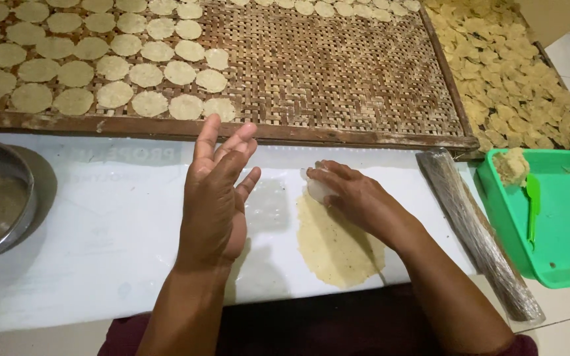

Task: Flattening dough with a rolling pin, cutting out small circles with a mold, and placing them on a bamboo tray.

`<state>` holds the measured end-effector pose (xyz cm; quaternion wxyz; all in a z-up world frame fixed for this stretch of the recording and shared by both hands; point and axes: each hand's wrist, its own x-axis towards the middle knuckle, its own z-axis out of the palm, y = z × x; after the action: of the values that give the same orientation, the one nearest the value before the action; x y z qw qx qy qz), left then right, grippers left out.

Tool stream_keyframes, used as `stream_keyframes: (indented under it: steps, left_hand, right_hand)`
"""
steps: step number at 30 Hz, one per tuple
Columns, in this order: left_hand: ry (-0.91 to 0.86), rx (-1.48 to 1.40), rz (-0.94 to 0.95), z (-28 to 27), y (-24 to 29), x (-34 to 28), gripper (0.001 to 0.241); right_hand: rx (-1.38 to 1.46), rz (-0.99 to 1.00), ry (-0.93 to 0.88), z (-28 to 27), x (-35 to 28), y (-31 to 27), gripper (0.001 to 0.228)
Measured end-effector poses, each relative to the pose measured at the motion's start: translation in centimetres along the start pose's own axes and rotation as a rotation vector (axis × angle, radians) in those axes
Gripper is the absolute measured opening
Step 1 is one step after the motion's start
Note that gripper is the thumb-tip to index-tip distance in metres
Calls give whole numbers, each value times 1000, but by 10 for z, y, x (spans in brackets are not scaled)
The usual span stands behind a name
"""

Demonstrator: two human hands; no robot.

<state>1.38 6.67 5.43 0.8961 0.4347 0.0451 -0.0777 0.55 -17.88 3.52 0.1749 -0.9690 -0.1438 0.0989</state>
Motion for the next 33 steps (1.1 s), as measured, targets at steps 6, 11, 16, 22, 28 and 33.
stream_keyframes:
  steps: [6,11,16,22,28,33]
  left_hand:
    - [0,7,4,-1,-1,1,92]
    - [-4,20,5,-2,-1,1,91]
    - [-23,36,-1,0,-3,0,90]
    - [12,52,-27,2,-1,-2,88]
    - [20,34,-27,0,-2,1,88]
    - [28,42,-35,1,-5,3,89]
  right_hand:
    - [54,-8,1,3,1,4,63]
    - [33,-25,25,4,2,1,60]
    - [39,-93,87,5,3,12,63]
    - [319,112,131,-26,-11,43,52]
    - [8,233,80,-18,-28,70,59]
    - [20,154,38,-13,-24,52,59]
